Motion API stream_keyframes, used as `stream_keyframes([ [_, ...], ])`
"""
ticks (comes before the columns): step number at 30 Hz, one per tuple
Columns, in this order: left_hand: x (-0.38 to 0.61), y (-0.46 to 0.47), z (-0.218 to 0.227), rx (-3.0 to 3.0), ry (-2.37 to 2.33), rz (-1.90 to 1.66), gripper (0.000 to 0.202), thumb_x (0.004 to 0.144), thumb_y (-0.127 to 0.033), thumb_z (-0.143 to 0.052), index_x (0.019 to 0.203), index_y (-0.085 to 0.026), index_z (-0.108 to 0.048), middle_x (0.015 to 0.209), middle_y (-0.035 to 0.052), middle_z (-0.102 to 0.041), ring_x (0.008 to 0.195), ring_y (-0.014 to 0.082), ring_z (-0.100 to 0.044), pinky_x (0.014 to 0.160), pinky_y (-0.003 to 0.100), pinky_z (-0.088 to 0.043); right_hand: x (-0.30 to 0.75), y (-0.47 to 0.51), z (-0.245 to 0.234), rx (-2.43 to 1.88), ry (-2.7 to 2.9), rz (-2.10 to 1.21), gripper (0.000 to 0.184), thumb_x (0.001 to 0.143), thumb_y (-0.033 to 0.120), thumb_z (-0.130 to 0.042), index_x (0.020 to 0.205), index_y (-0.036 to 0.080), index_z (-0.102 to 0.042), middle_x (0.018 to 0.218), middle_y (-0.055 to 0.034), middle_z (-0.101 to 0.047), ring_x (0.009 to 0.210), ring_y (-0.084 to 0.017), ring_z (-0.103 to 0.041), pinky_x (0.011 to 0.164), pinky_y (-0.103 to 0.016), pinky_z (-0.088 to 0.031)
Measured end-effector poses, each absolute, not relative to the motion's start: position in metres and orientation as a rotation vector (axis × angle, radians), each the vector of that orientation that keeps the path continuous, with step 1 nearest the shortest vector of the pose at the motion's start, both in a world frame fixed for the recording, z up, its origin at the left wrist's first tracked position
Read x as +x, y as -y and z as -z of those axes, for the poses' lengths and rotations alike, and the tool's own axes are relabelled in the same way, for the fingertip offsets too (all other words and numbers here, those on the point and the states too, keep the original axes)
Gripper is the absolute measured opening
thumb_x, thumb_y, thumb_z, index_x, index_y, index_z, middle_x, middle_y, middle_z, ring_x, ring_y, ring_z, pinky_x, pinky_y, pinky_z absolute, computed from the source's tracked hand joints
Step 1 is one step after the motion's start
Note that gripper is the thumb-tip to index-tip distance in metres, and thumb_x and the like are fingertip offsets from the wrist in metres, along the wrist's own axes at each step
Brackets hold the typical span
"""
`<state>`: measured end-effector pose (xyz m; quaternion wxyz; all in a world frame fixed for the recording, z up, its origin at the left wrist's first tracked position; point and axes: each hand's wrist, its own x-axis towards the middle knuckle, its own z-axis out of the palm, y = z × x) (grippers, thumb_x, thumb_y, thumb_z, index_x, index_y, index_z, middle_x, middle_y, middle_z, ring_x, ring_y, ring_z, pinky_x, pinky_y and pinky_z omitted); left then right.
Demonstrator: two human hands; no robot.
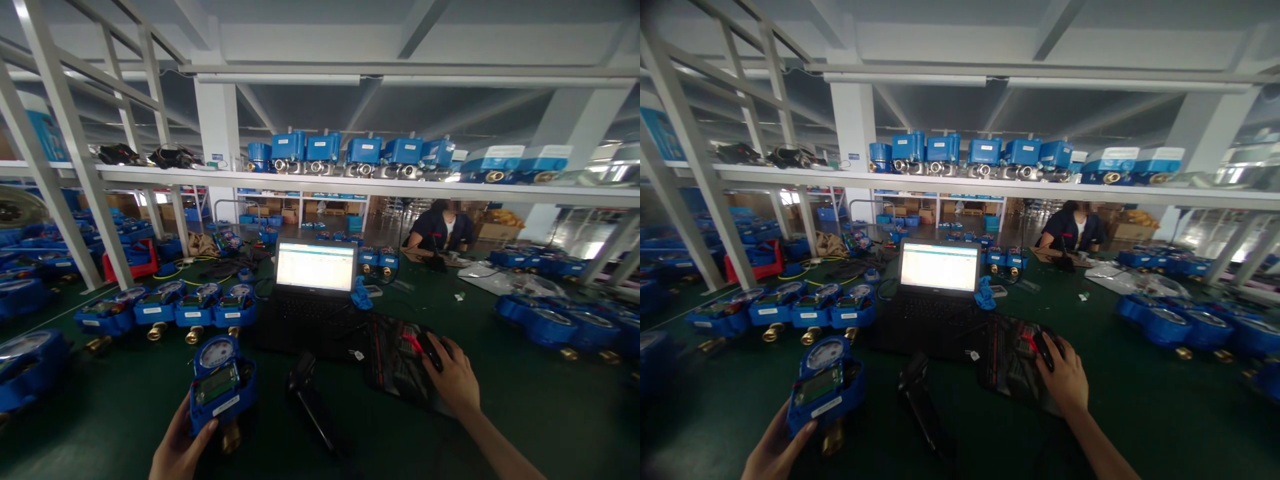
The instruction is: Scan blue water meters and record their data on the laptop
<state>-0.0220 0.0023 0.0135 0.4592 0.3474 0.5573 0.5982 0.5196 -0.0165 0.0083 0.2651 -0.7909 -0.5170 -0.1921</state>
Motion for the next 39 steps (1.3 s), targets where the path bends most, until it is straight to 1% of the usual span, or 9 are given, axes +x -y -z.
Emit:
stream_keyframes([
  [6, -0.015, 0.003, -0.02, 0.895, -1.405, -1.498, 0.072, 0.067, -0.044, -0.074, 0.13, -0.023, -0.048, 0.12, 0.0072, -0.063, 0.115, 0.0335, -0.054, 0.097, 0.046, -0.048, 0.522, 0.014, -0.002, -2.172, 1.461, 0.4, 0.059, 0.084, 0.054, -0.036, 0.136, 0.027, -0.043, 0.135, -0.0102, -0.043, 0.111, -0.032, -0.051, 0.083, -0.048, -0.05],
  [13, -0.015, 0.002, -0.018, 0.891, -1.423, -1.48, 0.074, 0.067, -0.043, -0.073, 0.133, -0.022, -0.045, 0.123, 0.0095, -0.061, 0.115, 0.0345, -0.054, 0.098, 0.049, -0.046, 0.515, 0.018, -0.011, -2.152, 1.337, 0.617, 0.059, 0.087, 0.054, -0.031, 0.136, 0.023, -0.043, 0.137, -0.0134, -0.04, 0.114, -0.035, -0.048, 0.088, -0.051, -0.047],
  [17, -0.016, -0.001, -0.013, 0.904, -1.387, -1.507, 0.074, 0.065, -0.041, -0.074, 0.131, -0.021, -0.047, 0.121, 0.0086, -0.062, 0.117, 0.0337, -0.053, 0.098, 0.046, -0.047, 0.518, 0.015, -0.005, -2.16, 1.422, 0.538, 0.058, 0.084, 0.051, -0.038, 0.134, 0.023, -0.044, 0.136, -0.0126, -0.042, 0.11, -0.033, -0.052, 0.087, -0.049, -0.048],
  [20, -0.02, -0.004, -0.01, 0.894, -1.392, -1.499, 0.074, 0.063, -0.04, -0.076, 0.129, -0.022, -0.049, 0.119, 0.0078, -0.064, 0.115, 0.0346, -0.054, 0.097, 0.047, -0.048, 0.518, 0.016, -0.006, -2.131, 1.412, 0.537, 0.055, 0.086, 0.049, -0.035, 0.133, 0.022, -0.045, 0.135, -0.012, -0.043, 0.111, -0.032, -0.051, 0.086, -0.047, -0.049],
  [24, -0.024, -0.006, -0.01, 0.873, -1.39, -1.469, 0.077, 0.061, -0.04, -0.077, 0.129, -0.021, -0.048, 0.117, 0.0079, -0.065, 0.114, 0.0352, -0.054, 0.097, 0.048, -0.048, 0.514, 0.019, -0.011, -2.084, 1.388, 0.56, 0.054, 0.087, 0.052, -0.034, 0.131, 0.025, -0.047, 0.137, -0.0099, -0.042, 0.117, -0.032, -0.047, 0.087, -0.047, -0.049],
  [28, -0.019, -0.003, -0.015, 0.912, -1.42, -1.457, 0.076, 0.064, -0.043, -0.075, 0.131, -0.022, -0.047, 0.122, 0.0067, -0.063, 0.115, 0.0332, -0.054, 0.098, 0.044, -0.048, 0.516, 0.016, -0.008, -2.191, 1.411, 0.378, 0.058, 0.082, 0.055, -0.037, 0.131, 0.025, -0.048, 0.137, -0.0096, -0.042, 0.116, -0.032, -0.049, 0.086, -0.048, -0.05],
  [32, -0.012, 0.001, -0.018, 0.918, -1.409, -1.505, 0.072, 0.067, -0.045, -0.073, 0.13, -0.023, -0.048, 0.118, 0.0057, -0.065, 0.114, 0.0325, -0.055, 0.098, 0.044, -0.048, 0.522, 0.014, -0.002, -2.24, 1.433, 0.231, 0.061, 0.08, 0.056, -0.037, 0.133, 0.026, -0.047, 0.137, -0.0094, -0.044, 0.114, -0.032, -0.052, 0.084, -0.048, -0.051],
  [35, -0.014, 0.0, -0.017, 0.905, -1.384, -1.529, 0.073, 0.064, -0.045, -0.076, 0.128, -0.023, -0.05, 0.117, 0.0063, -0.066, 0.114, 0.034, -0.055, 0.097, 0.046, -0.048, 0.525, 0.013, 0.001, -2.13, 1.51, 0.214, 0.059, 0.083, 0.054, -0.037, 0.134, 0.027, -0.046, 0.136, -0.0079, -0.045, 0.115, -0.03, -0.052, 0.088, -0.047, -0.05],
  [39, -0.021, -0.003, -0.017, 0.903, -1.374, -1.481, 0.077, 0.056, -0.043, -0.082, 0.125, -0.023, -0.054, 0.115, 0.007, -0.066, 0.113, 0.0355, -0.056, 0.096, 0.046, -0.049, 0.526, 0.014, -0.002, -2.058, 1.499, 0.263, 0.055, 0.082, 0.055, -0.039, 0.129, 0.028, -0.05, 0.133, -0.0077, -0.048, 0.113, -0.03, -0.053, 0.084, -0.047, -0.052],
])
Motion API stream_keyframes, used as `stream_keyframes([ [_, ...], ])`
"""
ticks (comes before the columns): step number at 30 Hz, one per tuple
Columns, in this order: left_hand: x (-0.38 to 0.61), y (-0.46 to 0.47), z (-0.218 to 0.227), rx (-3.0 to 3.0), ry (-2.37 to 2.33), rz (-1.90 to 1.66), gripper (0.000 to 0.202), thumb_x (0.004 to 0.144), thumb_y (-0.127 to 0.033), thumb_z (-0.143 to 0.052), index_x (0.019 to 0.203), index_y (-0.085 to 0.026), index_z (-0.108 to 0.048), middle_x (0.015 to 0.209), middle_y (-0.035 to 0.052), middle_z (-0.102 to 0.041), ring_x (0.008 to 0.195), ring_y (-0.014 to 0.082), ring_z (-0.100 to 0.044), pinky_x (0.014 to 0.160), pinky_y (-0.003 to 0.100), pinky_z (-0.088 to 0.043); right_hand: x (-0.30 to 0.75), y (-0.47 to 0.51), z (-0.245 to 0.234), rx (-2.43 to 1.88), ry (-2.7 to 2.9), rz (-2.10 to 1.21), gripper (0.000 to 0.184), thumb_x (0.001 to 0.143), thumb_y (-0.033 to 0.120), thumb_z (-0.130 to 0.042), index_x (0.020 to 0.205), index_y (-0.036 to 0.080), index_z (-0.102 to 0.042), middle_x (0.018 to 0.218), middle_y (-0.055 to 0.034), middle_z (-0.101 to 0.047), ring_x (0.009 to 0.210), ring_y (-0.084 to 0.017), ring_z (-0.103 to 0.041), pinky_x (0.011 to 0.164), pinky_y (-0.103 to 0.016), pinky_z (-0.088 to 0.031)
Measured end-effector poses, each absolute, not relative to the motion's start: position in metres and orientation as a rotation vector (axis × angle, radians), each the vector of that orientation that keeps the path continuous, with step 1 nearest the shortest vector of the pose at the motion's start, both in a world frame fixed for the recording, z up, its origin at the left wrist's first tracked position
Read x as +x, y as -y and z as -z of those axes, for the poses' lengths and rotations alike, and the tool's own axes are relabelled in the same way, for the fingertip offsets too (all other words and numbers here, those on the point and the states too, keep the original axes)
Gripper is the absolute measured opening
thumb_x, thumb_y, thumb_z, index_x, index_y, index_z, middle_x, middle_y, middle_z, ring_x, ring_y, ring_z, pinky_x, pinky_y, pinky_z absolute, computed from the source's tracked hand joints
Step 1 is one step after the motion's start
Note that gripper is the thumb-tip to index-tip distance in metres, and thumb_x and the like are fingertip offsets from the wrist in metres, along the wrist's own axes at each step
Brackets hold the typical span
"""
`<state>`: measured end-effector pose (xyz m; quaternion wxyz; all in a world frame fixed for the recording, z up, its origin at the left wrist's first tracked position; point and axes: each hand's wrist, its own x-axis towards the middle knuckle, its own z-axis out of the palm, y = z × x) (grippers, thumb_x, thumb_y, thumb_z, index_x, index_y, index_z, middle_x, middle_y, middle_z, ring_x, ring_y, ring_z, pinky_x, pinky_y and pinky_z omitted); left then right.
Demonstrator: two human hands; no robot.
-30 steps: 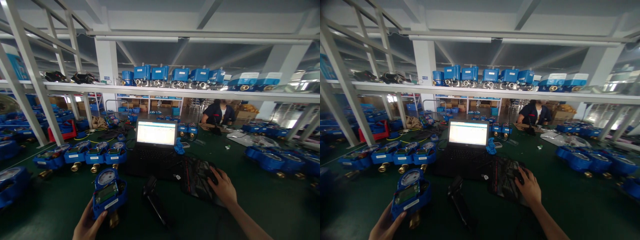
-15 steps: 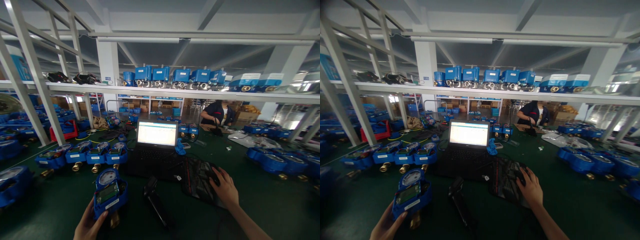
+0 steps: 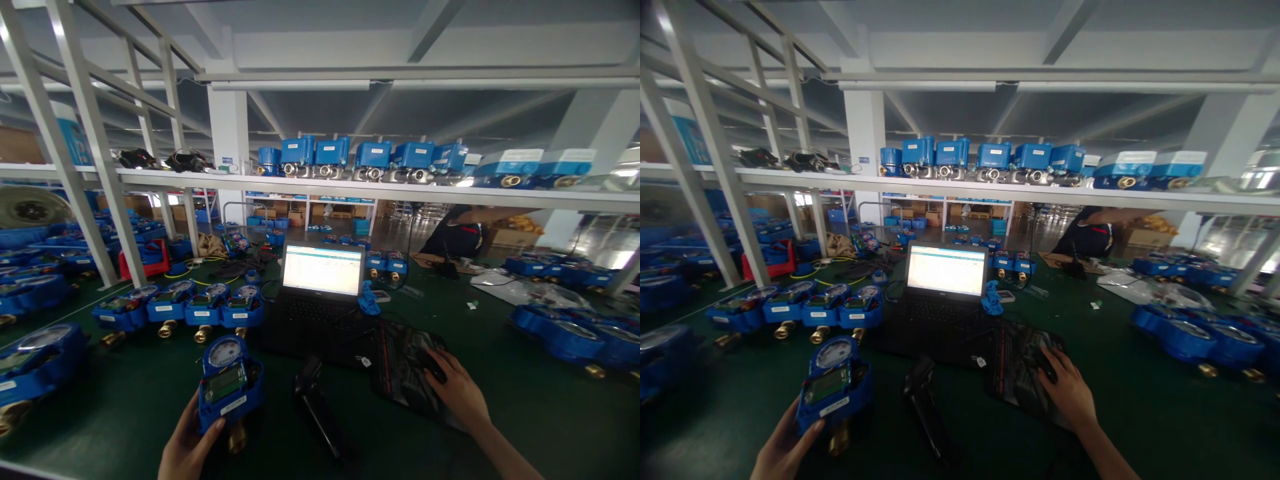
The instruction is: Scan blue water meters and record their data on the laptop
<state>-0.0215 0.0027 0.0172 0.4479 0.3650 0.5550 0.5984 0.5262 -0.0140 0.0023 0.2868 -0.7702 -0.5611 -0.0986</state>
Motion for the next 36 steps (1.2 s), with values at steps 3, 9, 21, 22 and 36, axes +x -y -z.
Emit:
stream_keyframes([
  [3, -0.022, -0.003, -0.017, 0.911, -1.358, -1.465, 0.078, 0.055, -0.043, -0.083, 0.125, -0.023, -0.054, 0.114, 0.0063, -0.067, 0.113, 0.0352, -0.056, 0.096, 0.045, -0.05, 0.515, 0.015, -0.014, -2.087, 1.338, 0.323, 0.055, 0.083, 0.056, -0.037, 0.128, 0.028, -0.051, 0.131, -0.0078, -0.049, 0.112, -0.032, -0.053, 0.081, -0.047, -0.053],
  [9, -0.013, -0.002, -0.014, 0.881, -1.302, -1.565, 0.075, 0.062, -0.041, -0.078, 0.129, -0.022, -0.049, 0.114, 0.0072, -0.066, 0.112, 0.0349, -0.056, 0.095, 0.047, -0.05, 0.456, 0.014, -0.027, -1.986, 1.475, 0.295, 0.048, 0.085, 0.052, -0.038, 0.124, 0.028, -0.054, 0.131, -0.0062, -0.05, 0.115, -0.028, -0.052, 0.09, -0.043, -0.05],
  [21, -0.006, 0.0, -0.021, 0.865, -1.267, -1.611, 0.076, 0.054, -0.044, -0.084, 0.121, -0.024, -0.054, 0.109, 0.0049, -0.069, 0.111, 0.0358, -0.057, 0.094, 0.046, -0.052, 0.453, 0.006, -0.003, -2.062, 1.692, 0.393, 0.047, 0.084, 0.042, -0.04, 0.125, 0.025, -0.056, 0.127, -0.0088, -0.055, 0.107, -0.029, -0.058, 0.085, -0.043, -0.052],
  [22, -0.007, 0.0, -0.019, 0.866, -1.269, -1.611, 0.075, 0.054, -0.043, -0.084, 0.121, -0.024, -0.055, 0.109, 0.0051, -0.069, 0.111, 0.0361, -0.057, 0.095, 0.047, -0.051, 0.452, 0.007, -0.003, -2.055, 1.705, 0.381, 0.047, 0.083, 0.041, -0.041, 0.125, 0.026, -0.056, 0.127, -0.0079, -0.055, 0.108, -0.028, -0.057, 0.085, -0.043, -0.052],
  [36, -0.01, -0.002, -0.011, 0.842, -1.249, -1.591, 0.068, 0.063, -0.035, -0.078, 0.124, -0.023, -0.051, 0.112, 0.0069, -0.067, 0.112, 0.0341, -0.056, 0.094, 0.046, -0.051, 0.45, 0.008, 0.0, -2.097, 1.65, 0.329, 0.049, 0.084, 0.044, -0.038, 0.126, 0.026, -0.055, 0.13, -0.0078, -0.053, 0.11, -0.029, -0.056, 0.086, -0.044, -0.052],
])
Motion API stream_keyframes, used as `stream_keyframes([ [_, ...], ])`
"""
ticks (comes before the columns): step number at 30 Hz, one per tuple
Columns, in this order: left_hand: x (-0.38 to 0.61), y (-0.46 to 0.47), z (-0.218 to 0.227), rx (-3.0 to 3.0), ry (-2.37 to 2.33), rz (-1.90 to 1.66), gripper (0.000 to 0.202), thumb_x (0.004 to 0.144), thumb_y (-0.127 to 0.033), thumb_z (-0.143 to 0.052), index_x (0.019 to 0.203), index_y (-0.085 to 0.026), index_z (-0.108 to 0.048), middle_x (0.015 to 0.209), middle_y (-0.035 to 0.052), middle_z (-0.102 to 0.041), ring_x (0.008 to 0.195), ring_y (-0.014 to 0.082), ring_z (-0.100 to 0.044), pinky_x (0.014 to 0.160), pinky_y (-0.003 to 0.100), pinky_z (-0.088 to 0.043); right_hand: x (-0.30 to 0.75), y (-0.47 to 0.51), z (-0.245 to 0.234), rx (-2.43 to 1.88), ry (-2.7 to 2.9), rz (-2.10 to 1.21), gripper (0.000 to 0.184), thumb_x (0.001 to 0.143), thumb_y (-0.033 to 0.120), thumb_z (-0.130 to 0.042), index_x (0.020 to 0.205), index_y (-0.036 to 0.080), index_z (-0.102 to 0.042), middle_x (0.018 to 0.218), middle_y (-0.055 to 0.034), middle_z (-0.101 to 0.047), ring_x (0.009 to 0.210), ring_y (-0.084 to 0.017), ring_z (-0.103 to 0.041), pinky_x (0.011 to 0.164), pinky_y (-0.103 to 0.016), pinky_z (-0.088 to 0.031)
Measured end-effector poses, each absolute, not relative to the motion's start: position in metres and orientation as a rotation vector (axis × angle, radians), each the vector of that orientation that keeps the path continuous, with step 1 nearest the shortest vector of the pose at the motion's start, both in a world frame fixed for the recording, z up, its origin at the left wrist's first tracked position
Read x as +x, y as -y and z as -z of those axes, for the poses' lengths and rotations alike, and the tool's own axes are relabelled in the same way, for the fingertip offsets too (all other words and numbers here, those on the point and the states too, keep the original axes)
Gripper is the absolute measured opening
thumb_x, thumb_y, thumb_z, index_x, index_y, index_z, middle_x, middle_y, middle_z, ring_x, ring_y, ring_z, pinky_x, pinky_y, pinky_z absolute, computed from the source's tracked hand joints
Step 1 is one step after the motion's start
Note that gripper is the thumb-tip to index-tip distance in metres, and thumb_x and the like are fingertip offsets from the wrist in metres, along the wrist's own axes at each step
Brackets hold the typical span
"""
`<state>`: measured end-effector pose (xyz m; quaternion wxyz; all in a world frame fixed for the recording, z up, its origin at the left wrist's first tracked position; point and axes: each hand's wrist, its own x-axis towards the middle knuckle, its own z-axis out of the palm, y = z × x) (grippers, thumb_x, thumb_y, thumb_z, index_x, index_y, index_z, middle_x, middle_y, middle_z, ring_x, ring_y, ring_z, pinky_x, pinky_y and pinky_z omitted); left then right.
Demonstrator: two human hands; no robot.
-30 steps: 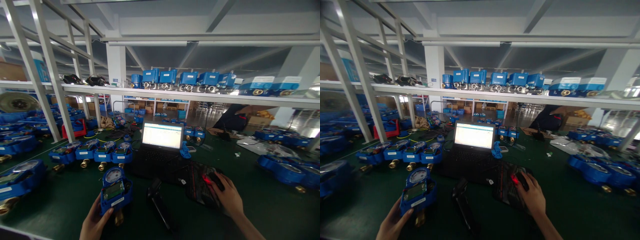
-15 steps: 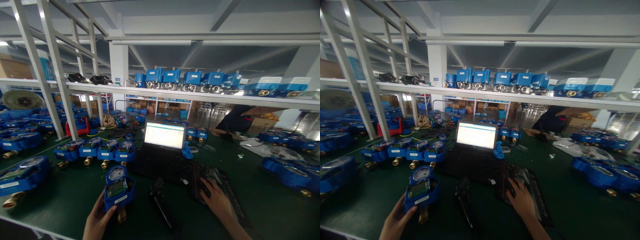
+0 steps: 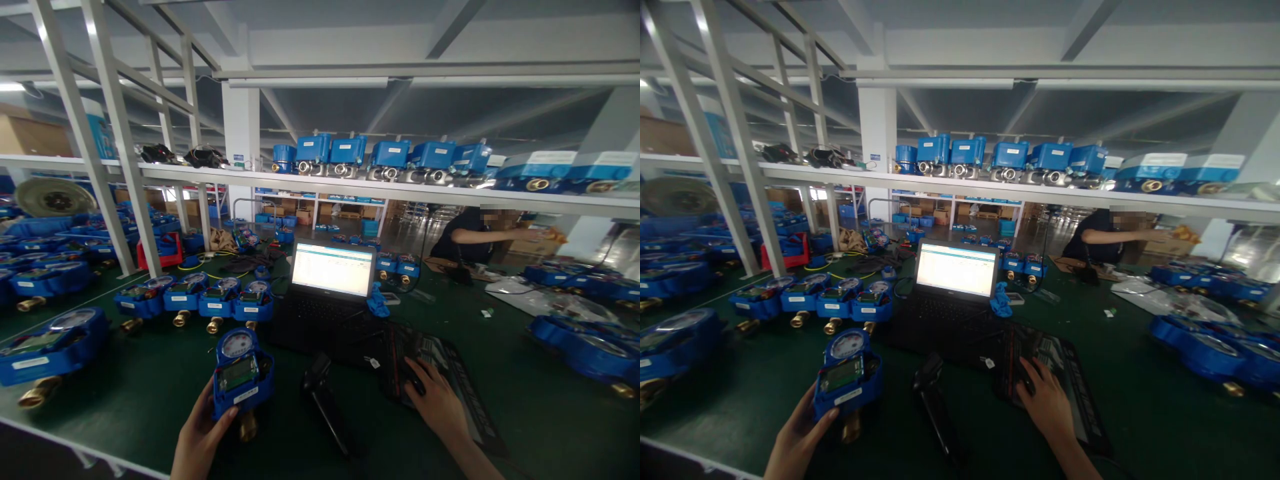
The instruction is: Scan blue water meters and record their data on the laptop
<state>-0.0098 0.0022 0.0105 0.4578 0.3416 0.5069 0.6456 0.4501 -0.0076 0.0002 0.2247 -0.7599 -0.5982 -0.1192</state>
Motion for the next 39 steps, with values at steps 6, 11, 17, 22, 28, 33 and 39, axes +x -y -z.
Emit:
stream_keyframes([
  [6, -0.011, -0.001, -0.018, 0.879, -1.238, -1.573, 0.077, 0.056, -0.041, -0.084, 0.123, -0.022, -0.052, 0.107, 0.0051, -0.069, 0.111, 0.0341, -0.057, 0.093, 0.041, -0.052, 0.456, 0.005, 0.006, -1.986, 1.711, 0.353, 0.045, 0.084, 0.041, -0.04, 0.123, 0.025, -0.057, 0.127, -0.0088, -0.054, 0.111, -0.028, -0.055, 0.092, -0.044, -0.049],
  [11, -0.015, -0.003, -0.014, 0.841, -1.186, -1.55, 0.082, 0.055, -0.038, -0.086, 0.126, -0.021, -0.049, 0.107, 0.0056, -0.07, 0.108, 0.0332, -0.059, 0.087, 0.039, -0.056, 0.458, 0.004, 0.009, -1.966, 1.726, 0.365, 0.044, 0.083, 0.041, -0.042, 0.122, 0.027, -0.057, 0.128, -0.007, -0.054, 0.111, -0.028, -0.056, 0.09, -0.043, -0.05],
  [17, -0.018, -0.007, -0.007, 0.833, -1.143, -1.51, 0.081, 0.056, -0.033, -0.087, 0.126, -0.021, -0.048, 0.108, 0.006, -0.07, 0.108, 0.0318, -0.06, 0.085, 0.037, -0.057, 0.457, 0.004, 0.008, -1.938, 1.738, 0.377, 0.045, 0.084, 0.041, -0.04, 0.122, 0.024, -0.058, 0.126, -0.0093, -0.055, 0.11, -0.029, -0.056, 0.091, -0.045, -0.05],
  [22, -0.013, -0.004, -0.009, 0.836, -1.149, -1.589, 0.071, 0.064, -0.032, -0.081, 0.126, -0.021, -0.049, 0.107, 0.0056, -0.069, 0.103, 0.0287, -0.062, 0.08, 0.033, -0.058, 0.455, 0.004, 0.006, -1.961, 1.736, 0.36, 0.045, 0.085, 0.041, -0.039, 0.121, 0.024, -0.059, 0.127, -0.0097, -0.055, 0.11, -0.029, -0.056, 0.091, -0.046, -0.049],
  [28, -0.011, -0.003, -0.01, 0.822, -1.167, -1.598, 0.07, 0.063, -0.032, -0.081, 0.125, -0.022, -0.05, 0.107, 0.0046, -0.069, 0.104, 0.0287, -0.062, 0.08, 0.033, -0.057, 0.455, 0.005, 0.005, -1.988, 1.721, 0.345, 0.045, 0.084, 0.04, -0.042, 0.123, 0.026, -0.057, 0.128, -0.0078, -0.054, 0.111, -0.028, -0.056, 0.09, -0.044, -0.05],
  [33, -0.016, -0.009, -0.007, 0.814, -1.143, -1.58, 0.086, 0.047, -0.042, -0.089, 0.121, -0.02, -0.051, 0.105, 0.0042, -0.071, 0.104, 0.0288, -0.062, 0.084, 0.032, -0.056, 0.453, 0.006, 0.003, -1.996, 1.725, 0.345, 0.045, 0.084, 0.04, -0.041, 0.122, 0.025, -0.058, 0.128, -0.0081, -0.055, 0.109, -0.027, -0.057, 0.09, -0.043, -0.05],
  [39, -0.019, -0.007, -0.008, 0.792, -1.132, -1.522, 0.09, 0.047, -0.043, -0.09, 0.124, -0.021, -0.049, 0.105, 0.0024, -0.071, 0.103, 0.027, -0.062, 0.081, 0.029, -0.058, 0.45, 0.007, -0.001, -2.054, 1.682, 0.321, 0.047, 0.083, 0.042, -0.039, 0.122, 0.024, -0.059, 0.129, -0.0084, -0.054, 0.11, -0.029, -0.056, 0.088, -0.045, -0.05],
])
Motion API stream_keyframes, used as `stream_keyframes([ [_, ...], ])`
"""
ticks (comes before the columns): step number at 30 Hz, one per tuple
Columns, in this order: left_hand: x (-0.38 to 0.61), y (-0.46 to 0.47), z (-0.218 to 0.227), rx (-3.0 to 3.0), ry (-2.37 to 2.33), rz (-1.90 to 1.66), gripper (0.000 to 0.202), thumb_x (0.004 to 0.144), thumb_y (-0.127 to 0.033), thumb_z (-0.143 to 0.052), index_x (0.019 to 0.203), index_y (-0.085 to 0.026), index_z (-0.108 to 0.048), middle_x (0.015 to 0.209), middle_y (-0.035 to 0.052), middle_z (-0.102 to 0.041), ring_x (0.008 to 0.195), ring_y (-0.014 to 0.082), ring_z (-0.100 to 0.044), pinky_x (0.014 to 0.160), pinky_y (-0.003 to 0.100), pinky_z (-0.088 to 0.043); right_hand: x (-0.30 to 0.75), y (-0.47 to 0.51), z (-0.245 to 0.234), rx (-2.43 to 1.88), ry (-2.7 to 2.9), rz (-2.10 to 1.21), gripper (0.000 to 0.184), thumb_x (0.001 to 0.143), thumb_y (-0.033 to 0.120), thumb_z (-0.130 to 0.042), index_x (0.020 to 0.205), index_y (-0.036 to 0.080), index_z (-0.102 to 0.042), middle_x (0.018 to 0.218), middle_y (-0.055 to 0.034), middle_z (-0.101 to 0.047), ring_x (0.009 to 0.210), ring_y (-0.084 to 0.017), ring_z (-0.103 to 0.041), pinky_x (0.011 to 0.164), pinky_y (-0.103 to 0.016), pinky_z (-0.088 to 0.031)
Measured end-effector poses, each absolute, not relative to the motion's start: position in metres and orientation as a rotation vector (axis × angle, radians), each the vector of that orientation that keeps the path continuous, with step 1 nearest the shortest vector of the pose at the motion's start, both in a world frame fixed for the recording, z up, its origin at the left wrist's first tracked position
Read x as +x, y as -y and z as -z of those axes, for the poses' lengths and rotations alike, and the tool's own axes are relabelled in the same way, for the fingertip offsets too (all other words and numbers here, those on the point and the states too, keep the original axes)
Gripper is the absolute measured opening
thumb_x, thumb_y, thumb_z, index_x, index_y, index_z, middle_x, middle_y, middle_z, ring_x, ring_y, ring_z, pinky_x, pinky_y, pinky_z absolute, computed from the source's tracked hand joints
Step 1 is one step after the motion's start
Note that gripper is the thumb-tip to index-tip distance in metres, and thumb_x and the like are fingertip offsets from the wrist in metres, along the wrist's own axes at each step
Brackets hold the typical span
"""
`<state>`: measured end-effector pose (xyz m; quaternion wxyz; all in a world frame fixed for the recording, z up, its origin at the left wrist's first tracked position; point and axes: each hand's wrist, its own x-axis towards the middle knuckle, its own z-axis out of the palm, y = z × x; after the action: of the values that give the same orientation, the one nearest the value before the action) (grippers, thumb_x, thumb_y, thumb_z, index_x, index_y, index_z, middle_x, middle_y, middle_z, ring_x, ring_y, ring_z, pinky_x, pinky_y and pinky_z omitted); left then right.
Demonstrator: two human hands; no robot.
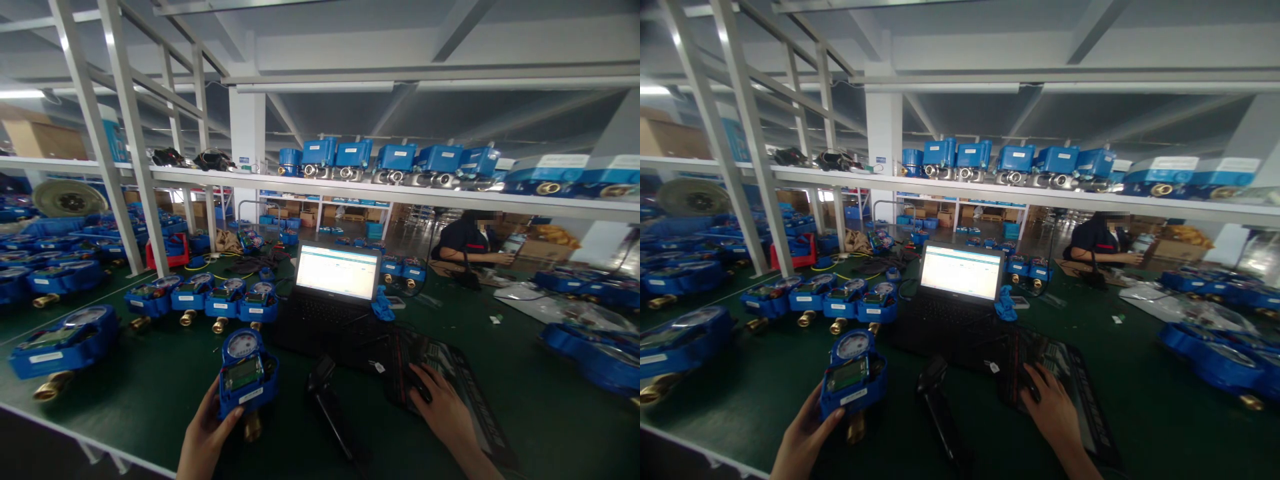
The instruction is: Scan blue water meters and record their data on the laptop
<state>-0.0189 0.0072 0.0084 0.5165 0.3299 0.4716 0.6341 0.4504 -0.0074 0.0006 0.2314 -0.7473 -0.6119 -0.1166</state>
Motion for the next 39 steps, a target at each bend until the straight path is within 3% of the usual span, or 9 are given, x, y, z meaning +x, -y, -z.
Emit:
stream_keyframes([
  [15, -0.014, -0.003, -0.01, 0.821, -1.159, -1.595, 0.072, 0.059, -0.033, -0.083, 0.124, -0.024, -0.051, 0.106, 0.0018, -0.069, 0.104, 0.0289, -0.062, 0.08, 0.033, -0.059, 0.455, 0.007, 0.005, -2.034, 1.682, 0.352, 0.046, 0.082, 0.043, -0.041, 0.121, 0.026, -0.059, 0.128, -0.007, -0.055, 0.11, -0.028, -0.056, 0.087, -0.043, -0.05],
  [24, -0.019, -0.008, -0.008, 0.813, -1.125, -1.534, 0.088, 0.048, -0.044, -0.09, 0.123, -0.021, -0.049, 0.104, 0.0014, -0.071, 0.102, 0.0254, -0.063, 0.082, 0.028, -0.057, 0.458, 0.005, 0.008, -1.941, 1.72, 0.374, 0.043, 0.082, 0.042, -0.043, 0.118, 0.026, -0.061, 0.124, -0.007, -0.057, 0.106, -0.027, -0.058, 0.087, -0.043, -0.051],
  [30, -0.017, -0.008, -0.011, 0.857, -1.152, -1.54, 0.095, 0.045, -0.048, -0.089, 0.124, -0.016, -0.047, 0.099, 0.0036, -0.072, 0.098, 0.0265, -0.064, 0.081, 0.029, -0.057, 0.424, 0.013, -0.025, -1.723, 1.628, 0.626, 0.047, 0.082, 0.047, -0.045, 0.119, 0.021, -0.058, 0.129, -0.013, -0.052, 0.122, -0.035, -0.044, 0.097, -0.056, -0.04],
  [32, -0.016, -0.008, -0.011, 0.893, -1.15, -1.538, 0.096, 0.046, -0.047, -0.089, 0.125, -0.014, -0.046, 0.099, 0.0045, -0.072, 0.099, 0.0265, -0.064, 0.082, 0.029, -0.056, 0.39, 0.018, -0.037, -1.659, 1.683, 0.441, 0.046, 0.083, 0.049, -0.046, 0.119, 0.022, -0.057, 0.117, -0.0107, -0.059, 0.111, -0.03, -0.054, 0.094, -0.049, -0.045],
  [35, -0.015, -0.006, -0.012, 0.944, -1.144, -1.536, 0.095, 0.051, -0.046, -0.086, 0.129, -0.013, -0.043, 0.101, 0.0059, -0.071, 0.1, 0.0274, -0.064, 0.084, 0.031, -0.056, 0.328, 0.026, -0.044, -1.713, 1.796, -0.131, 0.054, 0.083, 0.052, -0.048, 0.129, 0.024, -0.05, 0.107, -0.0068, -0.064, 0.094, -0.022, -0.063, 0.082, -0.037, -0.052],
  [39, -0.013, -0.004, -0.015, 0.978, -1.135, -1.55, 0.089, 0.057, -0.045, -0.083, 0.13, -0.013, -0.042, 0.101, 0.0065, -0.07, 0.101, 0.0297, -0.063, 0.086, 0.036, -0.055, 0.271, 0.027, -0.043, -1.82, 1.778, -0.586, 0.072, 0.07, 0.043, -0.062, 0.135, 0.019, -0.044, 0.119, -0.01, -0.06, 0.102, -0.026, -0.061, 0.087, -0.039, -0.05],
])
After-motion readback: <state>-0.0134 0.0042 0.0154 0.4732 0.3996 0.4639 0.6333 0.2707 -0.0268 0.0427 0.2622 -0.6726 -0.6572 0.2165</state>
